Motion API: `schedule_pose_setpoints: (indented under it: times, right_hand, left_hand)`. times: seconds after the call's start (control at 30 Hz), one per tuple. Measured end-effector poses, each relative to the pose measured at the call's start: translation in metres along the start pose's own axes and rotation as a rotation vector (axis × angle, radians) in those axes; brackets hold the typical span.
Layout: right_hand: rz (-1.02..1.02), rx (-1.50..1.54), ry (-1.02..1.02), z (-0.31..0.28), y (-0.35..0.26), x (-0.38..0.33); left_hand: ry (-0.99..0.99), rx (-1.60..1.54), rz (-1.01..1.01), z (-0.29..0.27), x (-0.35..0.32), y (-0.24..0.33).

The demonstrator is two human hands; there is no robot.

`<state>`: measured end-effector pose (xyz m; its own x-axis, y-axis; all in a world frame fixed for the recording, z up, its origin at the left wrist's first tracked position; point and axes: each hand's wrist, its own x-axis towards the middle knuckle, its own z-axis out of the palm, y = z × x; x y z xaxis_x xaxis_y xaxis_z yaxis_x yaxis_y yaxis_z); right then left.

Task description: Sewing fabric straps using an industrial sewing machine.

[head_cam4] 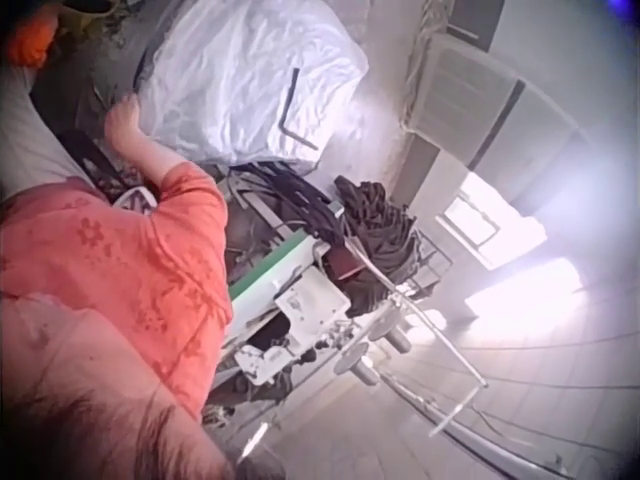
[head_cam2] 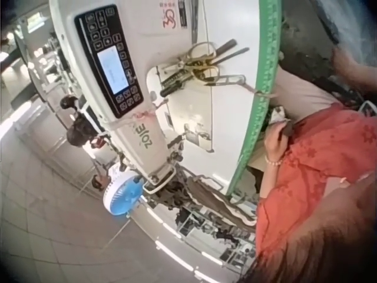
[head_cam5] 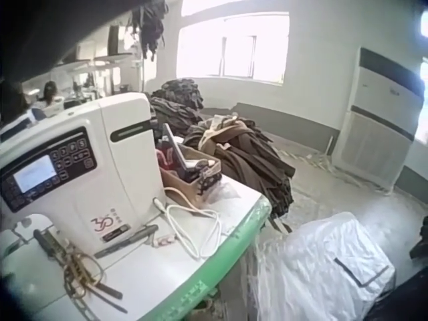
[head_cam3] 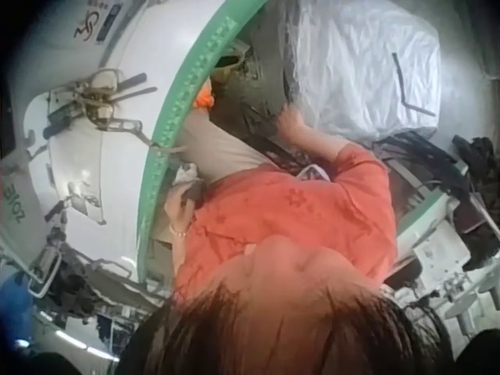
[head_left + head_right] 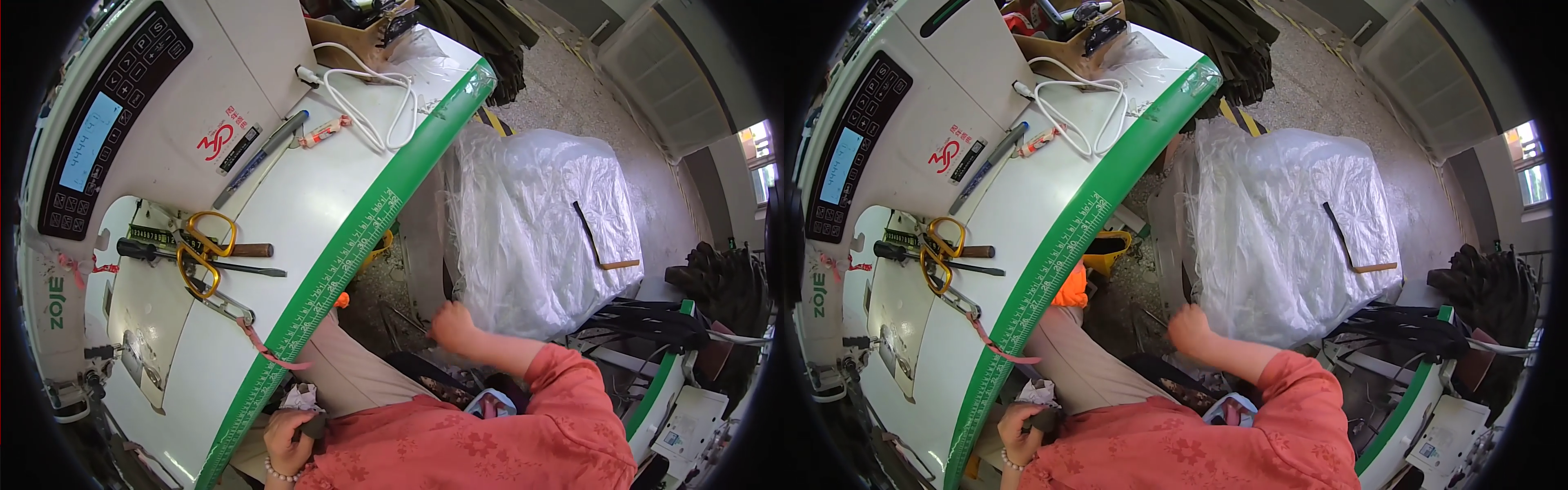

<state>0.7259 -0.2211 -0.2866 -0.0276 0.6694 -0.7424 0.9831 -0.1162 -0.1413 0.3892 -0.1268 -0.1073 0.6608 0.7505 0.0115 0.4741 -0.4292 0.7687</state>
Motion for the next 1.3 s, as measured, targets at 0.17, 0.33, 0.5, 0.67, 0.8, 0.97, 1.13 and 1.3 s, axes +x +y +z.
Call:
schedule_pose_setpoints:
  times: [0.17,0.33,0.5,0.67,0.8,0.97,1.13,1.3]
  right_hand:
    - [0.155,0.161,0.939,-0.118,0.073,0.067]
    - [0.504,0.04,1.115,-0.17,0.163,0.142]
    - [0.618,0.124,0.936,-0.169,0.167,0.157]
    - [0.668,0.075,0.855,-0.17,0.167,0.167]
    - [0.605,0.085,0.885,-0.158,0.169,0.163]
    - [0.513,0.239,1.006,-0.153,0.156,0.14]
    - [-0.096,0.888,1.244,-0.074,0.052,0.034]
    - [0.339,0.876,1.522,0.065,0.046,-0.084]
  left_hand:
    - [0.032,0.006,-0.009,-0.001,-0.003,0.004]
    - [-0.015,0.02,-0.031,-0.003,0.0,0.0]
    - [0.049,0.03,-0.119,-0.009,-0.002,-0.007]
    - [0.055,0.009,-0.078,-0.008,0.017,-0.01]
    - [0.015,0.014,-0.048,-0.006,0.02,0.0]
    - [-0.125,-0.008,0.184,-0.006,0.05,0.022]
    - [-0.204,-0.053,0.432,0.014,0.077,0.051]
    - [-0.319,-0.209,0.467,0.055,0.091,0.101]
